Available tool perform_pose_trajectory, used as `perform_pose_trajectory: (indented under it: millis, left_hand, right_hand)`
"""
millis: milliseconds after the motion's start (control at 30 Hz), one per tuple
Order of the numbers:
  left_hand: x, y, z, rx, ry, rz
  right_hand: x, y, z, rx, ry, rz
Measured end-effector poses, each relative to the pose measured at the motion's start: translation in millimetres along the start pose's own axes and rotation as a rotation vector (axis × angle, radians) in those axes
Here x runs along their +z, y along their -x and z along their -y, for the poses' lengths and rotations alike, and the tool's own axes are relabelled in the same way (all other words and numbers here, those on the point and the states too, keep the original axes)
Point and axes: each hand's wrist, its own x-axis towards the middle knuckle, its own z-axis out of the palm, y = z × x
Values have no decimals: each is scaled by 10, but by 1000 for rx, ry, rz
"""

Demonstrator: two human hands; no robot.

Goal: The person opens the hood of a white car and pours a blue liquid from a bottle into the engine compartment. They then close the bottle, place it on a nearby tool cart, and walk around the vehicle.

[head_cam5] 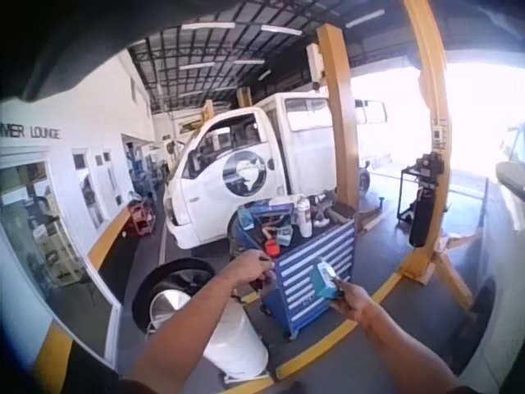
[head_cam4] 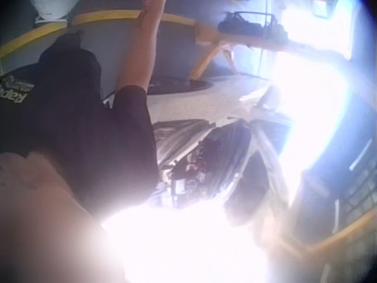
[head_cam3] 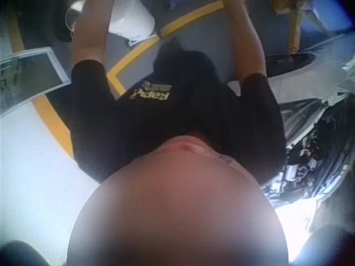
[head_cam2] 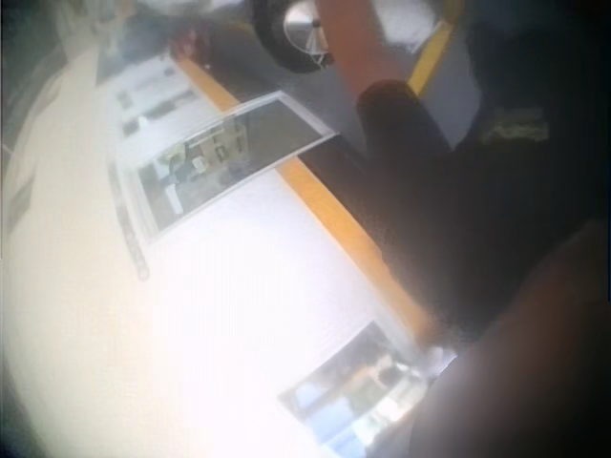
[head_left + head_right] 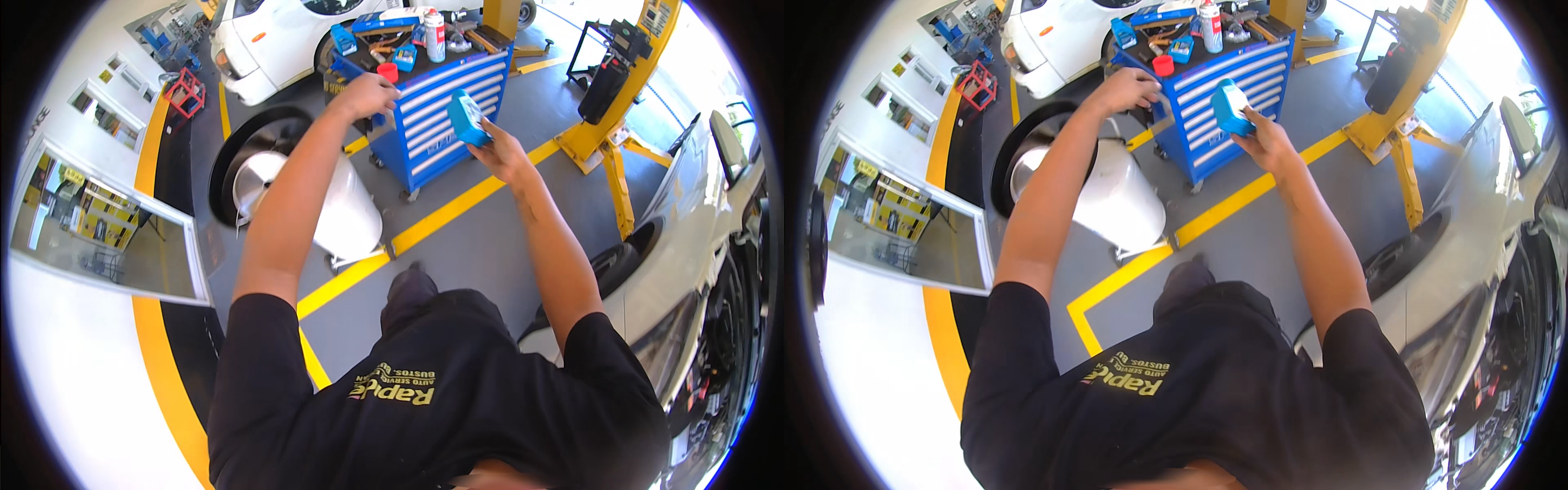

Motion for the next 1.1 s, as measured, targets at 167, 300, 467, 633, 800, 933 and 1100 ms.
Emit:
perform_pose_trajectory:
  millis: [167, 300, 467, 633, 800, 933, 1100]
  left_hand:
    - [-428, -2273, 795, 137, -531, -125]
    - [121, -3324, 1292, 37, -645, -242]
    - [277, -3855, 1544, 102, -684, -283]
    - [-179, -3948, 1496, 95, -648, -120]
    - [-1337, -4328, 1699, 59, -438, -362]
    - [-1998, -4766, 2123, -171, -688, -649]
    - [-2148, -5050, 2545, -161, -656, -436]
  right_hand:
    - [664, -2304, 122, -113, -38, -185]
    - [951, -3589, 145, 37, -18, -257]
    - [1126, -4442, 185, 29, 118, -367]
    - [1115, -4568, 282, 1, 130, -391]
    - [1075, -4354, 300, -53, 46, -334]
    - [1055, -4174, 217, -64, 92, -383]
    - [998, -4054, 126, -40, 236, -376]
